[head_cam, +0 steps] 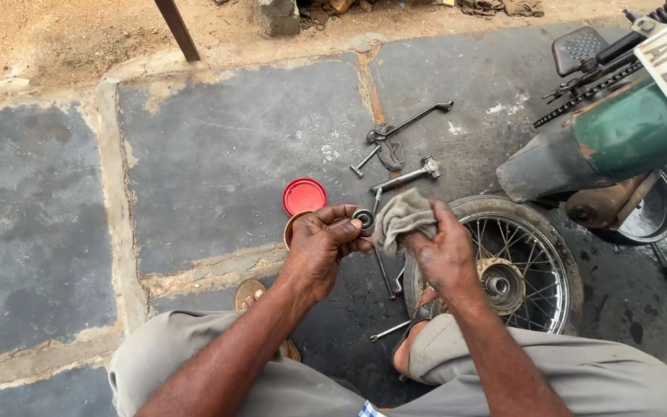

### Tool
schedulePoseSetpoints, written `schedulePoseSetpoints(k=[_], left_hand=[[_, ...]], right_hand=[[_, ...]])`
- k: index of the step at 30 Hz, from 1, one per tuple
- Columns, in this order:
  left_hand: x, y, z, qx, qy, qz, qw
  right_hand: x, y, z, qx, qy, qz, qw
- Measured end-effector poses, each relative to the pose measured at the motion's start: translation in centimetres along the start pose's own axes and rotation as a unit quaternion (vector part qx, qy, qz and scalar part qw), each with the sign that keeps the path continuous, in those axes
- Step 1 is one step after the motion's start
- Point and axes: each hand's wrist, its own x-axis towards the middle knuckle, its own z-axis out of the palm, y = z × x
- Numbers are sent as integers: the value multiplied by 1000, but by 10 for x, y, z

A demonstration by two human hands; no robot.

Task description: Apply grease to a wheel bearing and reinstall it into a motorcycle wheel hub.

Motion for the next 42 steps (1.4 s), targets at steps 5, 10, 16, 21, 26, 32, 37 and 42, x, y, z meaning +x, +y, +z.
schedulePoseSetpoints(k=[5,10,16,21,26,32,37,42], left_hand=[[-4,1,6,20,-36,-16,999],[-5,-7,-1,5,-12,-2,1000],[-20,8,-8,-109,-107,-63,986],[-23,3,-11,-98,-135,-59,984],[-26,19,5,-131,-74,-68,986],[-22,6,0,-73,-71,-70,992],[-22,-4,0,57,-66,-39,995],[-26,4,0,151,-52,20,987]], right_hand=[[-2,-6,10,26,-95,-157,983],[-5,8,31,-207,-16,-404,891],[-21,16,25,-284,88,-577,761],[-36,20,15,-276,19,-540,795],[-40,40,-3,-151,46,-460,874],[-24,24,-14,-59,-7,-322,945],[-16,-18,9,-345,1,-466,815],[4,-18,11,-288,-111,-358,881]])
